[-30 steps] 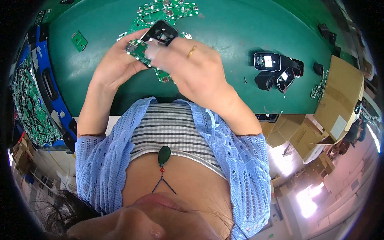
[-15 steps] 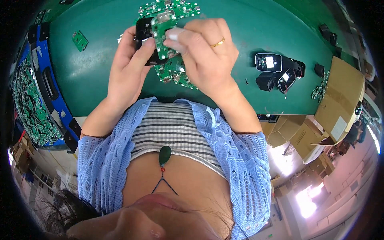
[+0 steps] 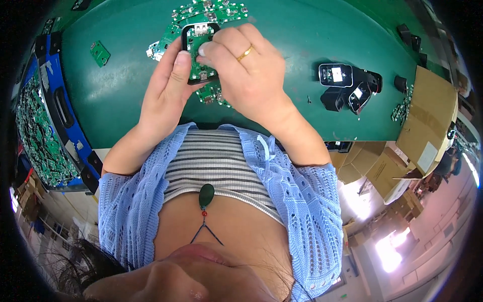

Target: The person assembles electronic components and plastic housings onto printed circuit boards by hand.

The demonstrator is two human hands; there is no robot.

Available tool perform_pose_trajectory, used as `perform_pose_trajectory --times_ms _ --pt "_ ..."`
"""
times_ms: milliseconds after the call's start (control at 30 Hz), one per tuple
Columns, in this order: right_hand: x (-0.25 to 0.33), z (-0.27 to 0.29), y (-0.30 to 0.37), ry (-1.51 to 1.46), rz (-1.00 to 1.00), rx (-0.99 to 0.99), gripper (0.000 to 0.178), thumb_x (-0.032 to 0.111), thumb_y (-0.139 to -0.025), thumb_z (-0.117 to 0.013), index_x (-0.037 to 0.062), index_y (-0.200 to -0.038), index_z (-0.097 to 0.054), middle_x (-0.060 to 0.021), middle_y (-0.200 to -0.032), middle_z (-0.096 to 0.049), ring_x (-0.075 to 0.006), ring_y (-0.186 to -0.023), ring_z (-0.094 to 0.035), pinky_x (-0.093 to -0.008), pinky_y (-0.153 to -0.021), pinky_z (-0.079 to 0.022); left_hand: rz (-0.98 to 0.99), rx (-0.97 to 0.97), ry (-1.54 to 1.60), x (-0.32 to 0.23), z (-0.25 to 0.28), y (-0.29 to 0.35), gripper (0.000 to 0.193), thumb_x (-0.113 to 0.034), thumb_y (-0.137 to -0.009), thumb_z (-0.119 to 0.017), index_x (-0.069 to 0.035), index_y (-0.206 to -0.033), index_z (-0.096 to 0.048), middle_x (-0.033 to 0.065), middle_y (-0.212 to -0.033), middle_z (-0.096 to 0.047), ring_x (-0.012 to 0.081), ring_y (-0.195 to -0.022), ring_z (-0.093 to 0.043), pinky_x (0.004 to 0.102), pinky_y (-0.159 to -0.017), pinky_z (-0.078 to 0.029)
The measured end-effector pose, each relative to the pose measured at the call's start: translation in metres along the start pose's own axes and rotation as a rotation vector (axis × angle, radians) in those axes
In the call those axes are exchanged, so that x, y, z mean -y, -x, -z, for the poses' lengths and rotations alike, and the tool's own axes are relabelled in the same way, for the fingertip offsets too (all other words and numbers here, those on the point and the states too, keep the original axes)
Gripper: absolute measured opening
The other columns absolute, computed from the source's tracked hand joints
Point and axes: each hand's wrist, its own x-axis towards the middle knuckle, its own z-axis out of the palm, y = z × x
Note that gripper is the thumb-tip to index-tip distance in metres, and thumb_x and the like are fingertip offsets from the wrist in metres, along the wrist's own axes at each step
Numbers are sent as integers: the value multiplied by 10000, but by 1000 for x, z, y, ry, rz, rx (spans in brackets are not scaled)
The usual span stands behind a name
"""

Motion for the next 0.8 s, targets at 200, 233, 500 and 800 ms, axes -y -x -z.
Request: perform_pose_trajectory --times_ms 200,233,500,800 --pt "-3 2 0 49 26 16 207 76 -634 -707 66 -814 -604 -29 -758 -546 -199 -655 -528 -279 -501 -428 -125 11 -294 -11 -2 -4 402 -237 -976 -433 13 -1286 -378 64 -1059 -547 111 -929 -525 246 -735 -462" --pt "-4 1 0 28 29 -5 220 82 -651 -708 61 -848 -612 -39 -780 -545 -209 -700 -537 -281 -531 -440 -238 -32 -232 -7 -3 -7 383 -213 -966 -456 11 -1271 -392 67 -1059 -545 106 -917 -525 241 -724 -462" --pt "-15 -1 -11 -899 -937 173 409 148 -864 -618 15 -1221 -468 -77 -1109 -561 -170 -1023 -522 -276 -815 -442 -261 -42 -238 -30 1 -59 288 -65 -920 -477 -16 -1203 -470 65 -1016 -593 96 -901 -557 221 -769 -440" --pt "-91 -21 -45 -884 -769 73 355 110 -854 -627 3 -1167 -498 -61 -1098 -530 -110 -962 -530 -243 -850 -433 -473 529 739 -15 7 -166 175 -64 -909 -489 4 -1069 -474 46 -903 -580 76 -812 -539 215 -688 -439"
